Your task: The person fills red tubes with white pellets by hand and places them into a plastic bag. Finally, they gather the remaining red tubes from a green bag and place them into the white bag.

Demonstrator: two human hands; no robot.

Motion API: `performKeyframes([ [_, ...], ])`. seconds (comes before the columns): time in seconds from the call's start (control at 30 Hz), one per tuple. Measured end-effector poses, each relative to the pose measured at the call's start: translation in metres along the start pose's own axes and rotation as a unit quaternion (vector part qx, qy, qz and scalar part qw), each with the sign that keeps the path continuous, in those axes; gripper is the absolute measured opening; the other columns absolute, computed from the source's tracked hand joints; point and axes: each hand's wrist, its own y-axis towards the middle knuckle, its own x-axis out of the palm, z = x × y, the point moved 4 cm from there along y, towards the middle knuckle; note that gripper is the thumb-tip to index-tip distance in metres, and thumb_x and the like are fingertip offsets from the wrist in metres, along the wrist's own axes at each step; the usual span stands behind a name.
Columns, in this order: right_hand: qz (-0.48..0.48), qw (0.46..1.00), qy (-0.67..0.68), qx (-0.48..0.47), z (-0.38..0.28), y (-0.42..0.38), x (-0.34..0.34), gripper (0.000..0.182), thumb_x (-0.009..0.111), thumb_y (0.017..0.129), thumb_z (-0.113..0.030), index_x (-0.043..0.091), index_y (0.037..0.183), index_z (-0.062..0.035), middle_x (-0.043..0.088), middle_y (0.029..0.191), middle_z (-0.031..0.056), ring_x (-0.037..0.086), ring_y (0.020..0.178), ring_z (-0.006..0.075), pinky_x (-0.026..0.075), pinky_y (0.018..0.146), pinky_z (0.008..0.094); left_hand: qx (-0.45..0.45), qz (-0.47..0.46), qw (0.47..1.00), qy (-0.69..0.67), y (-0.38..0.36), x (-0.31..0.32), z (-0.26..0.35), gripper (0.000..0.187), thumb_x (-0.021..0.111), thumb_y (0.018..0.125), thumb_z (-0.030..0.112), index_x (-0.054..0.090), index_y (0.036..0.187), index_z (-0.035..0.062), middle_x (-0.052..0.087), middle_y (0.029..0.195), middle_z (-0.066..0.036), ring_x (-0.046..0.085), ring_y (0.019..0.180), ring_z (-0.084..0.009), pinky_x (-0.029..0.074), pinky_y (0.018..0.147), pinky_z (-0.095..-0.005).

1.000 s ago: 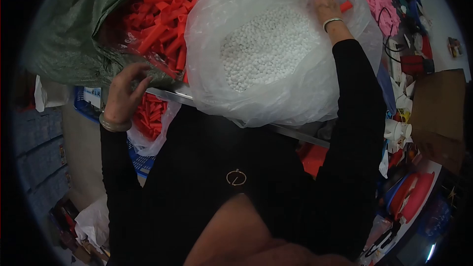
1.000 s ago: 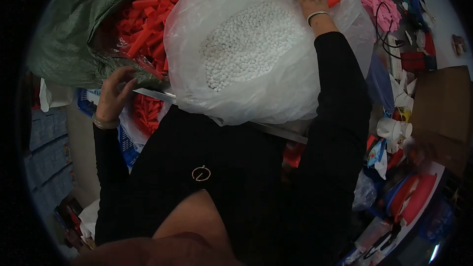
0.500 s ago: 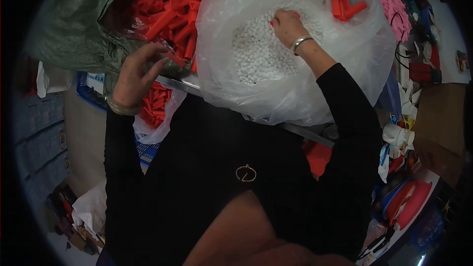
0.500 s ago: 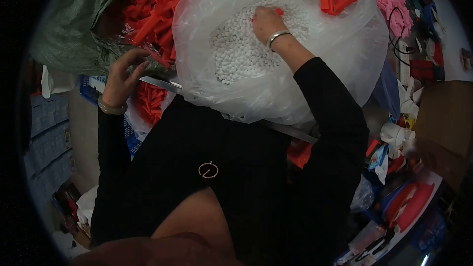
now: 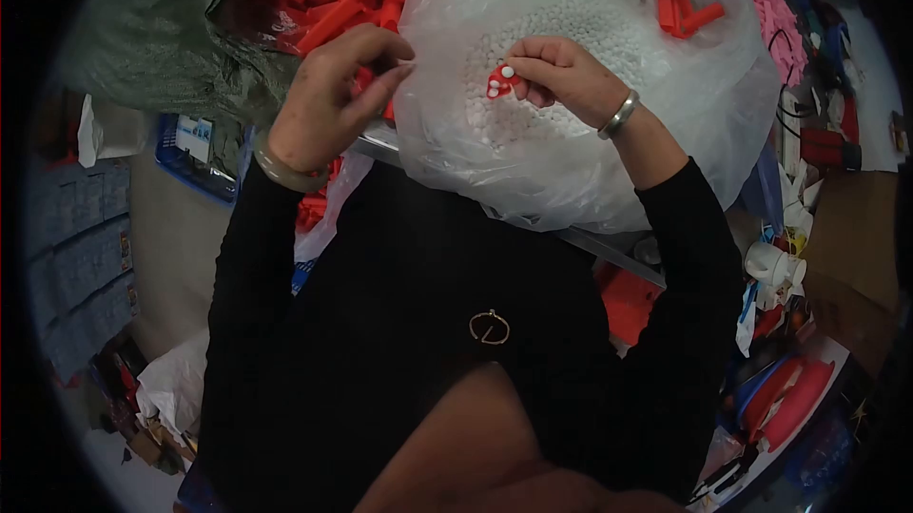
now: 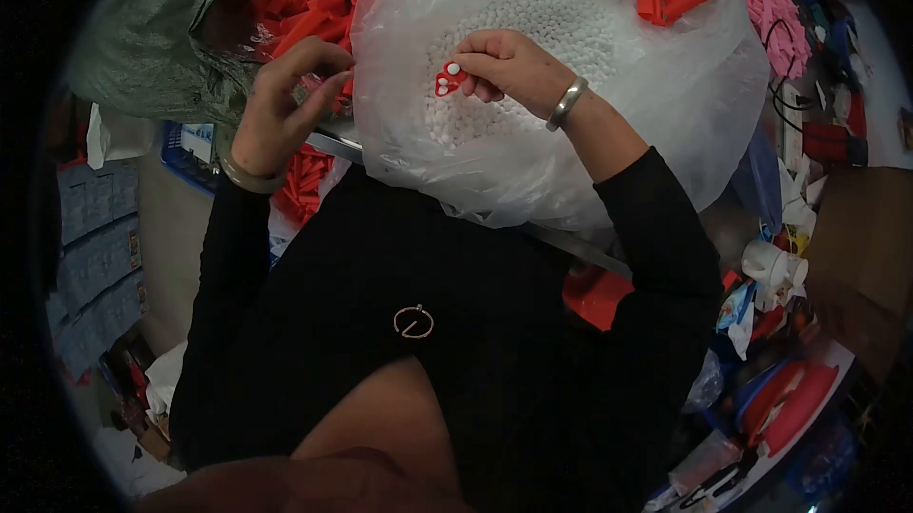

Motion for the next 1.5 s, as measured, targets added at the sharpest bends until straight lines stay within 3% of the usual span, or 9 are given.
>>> performKeyframes([
  [0.3, 0.009, 0.994, 0.078, -0.076, -0.030, -0.040, -0.017, 0.018, 0.054, 0.095, -0.023, 0.061, 0.095, -0.0054, 0.058, 0.069, -0.0037, 0.049, 0.057, 0.0015, 0.038, 0.053, 0.0150, 0.137, 0.022, 0.988, -0.067, 0.045, 0.098, 0.015, 0.037, 0.065, 0.082, 0.010, 0.052, 0.116, 0.0039, 0.059, 0.102, -0.012, 0.057, 0.097, -0.0326, 0.047, 0.086, -0.0394],
  [0.57, 0.190, 0.951, -0.227, -0.094, -0.037, -0.061, -0.015, 0.012, 0.058, 0.091, -0.013, 0.060, 0.094, -0.0013, 0.061, 0.074, 0.0015, 0.056, 0.064, 0.0063, 0.045, 0.058, 0.0204, 0.122, -0.054, 0.990, -0.053, 0.049, 0.119, 0.002, 0.033, 0.059, 0.088, 0.007, 0.050, 0.119, 0.0027, 0.059, 0.105, -0.013, 0.059, 0.094, -0.0295, 0.048, 0.081, -0.0362],
  [0.7, 0.245, 0.948, -0.099, -0.177, -0.028, -0.058, -0.010, 0.013, 0.058, 0.089, -0.013, 0.060, 0.090, -0.0005, 0.061, 0.069, 0.0080, 0.057, 0.060, 0.0117, 0.046, 0.056, 0.0260, 0.047, -0.116, 0.982, -0.143, 0.048, 0.122, 0.003, 0.027, 0.054, 0.090, 0.006, 0.049, 0.117, 0.0022, 0.058, 0.099, -0.012, 0.058, 0.089, -0.0231, 0.047, 0.078, -0.0325],
  [0.87, 0.298, 0.821, -0.390, -0.292, -0.052, -0.074, 0.033, 0.030, 0.061, 0.081, 0.000, 0.058, 0.111, 0.0038, 0.063, 0.103, 0.0189, 0.062, 0.091, 0.0316, 0.048, 0.081, 0.0365, -0.001, -0.054, 0.963, -0.263, 0.043, 0.127, 0.005, 0.016, 0.052, 0.088, 0.006, 0.049, 0.103, 0.0019, 0.056, 0.088, -0.016, 0.055, 0.079, -0.0306, 0.045, 0.071, -0.0364],
  [1.1, 0.412, 0.730, -0.435, -0.329, -0.047, -0.073, 0.064, 0.043, 0.063, 0.078, 0.002, 0.053, 0.120, 0.0073, 0.060, 0.112, 0.0227, 0.060, 0.098, 0.0342, 0.046, 0.088, 0.0382, 0.027, 0.039, 0.978, -0.204, 0.039, 0.112, 0.010, 0.023, 0.053, 0.079, 0.001, 0.047, 0.102, 0.0001, 0.054, 0.080, -0.023, 0.053, 0.075, -0.0426, 0.043, 0.062, -0.0413],
  [1.23, 0.351, 0.778, -0.367, -0.371, -0.055, -0.067, 0.061, 0.044, 0.062, 0.079, 0.002, 0.052, 0.122, 0.0057, 0.058, 0.118, 0.0227, 0.060, 0.100, 0.0345, 0.047, 0.089, 0.0397, 0.032, 0.069, 0.988, -0.133, 0.031, 0.082, 0.009, 0.021, 0.056, 0.081, 0.001, 0.047, 0.100, -0.0001, 0.054, 0.078, -0.019, 0.055, 0.070, -0.0342, 0.043, 0.063, -0.0380],
  [1.3, 0.295, 0.812, -0.318, -0.390, -0.058, -0.061, 0.047, 0.044, 0.061, 0.080, 0.001, 0.052, 0.123, 0.0051, 0.057, 0.120, 0.0228, 0.060, 0.100, 0.0345, 0.047, 0.089, 0.0399, -0.103, 0.008, 0.985, -0.139, 0.018, 0.057, 0.003, 0.019, 0.059, 0.083, 0.002, 0.049, 0.099, -0.0003, 0.053, 0.076, -0.014, 0.054, 0.069, -0.0216, 0.043, 0.064, -0.0325],
  [1.37, 0.308, 0.793, -0.391, -0.352, -0.055, -0.053, 0.009, 0.040, 0.057, 0.083, 0.000, 0.053, 0.122, 0.0015, 0.058, 0.117, 0.0219, 0.060, 0.100, 0.0344, 0.049, 0.087, 0.0404, -0.099, 0.043, 0.974, -0.200, -0.007, 0.026, -0.003, 0.019, 0.062, 0.085, 0.004, 0.052, 0.101, -0.0001, 0.052, 0.076, -0.011, 0.049, 0.071, -0.0131, 0.043, 0.067, -0.0269],
  [1.5, 0.345, 0.635, -0.690, -0.050, -0.024, -0.037, -0.142, 0.025, 0.053, 0.083, -0.007, 0.065, 0.106, -0.0067, 0.064, 0.105, 0.0171, 0.063, 0.097, 0.0323, 0.052, 0.080, 0.0402, -0.214, -0.170, 0.940, 0.202, -0.078, -0.047, -0.047, 0.030, 0.068, 0.080, 0.010, 0.057, 0.107, 0.0025, 0.060, 0.092, -0.015, 0.061, 0.084, -0.0283, 0.048, 0.075, -0.0346],
])
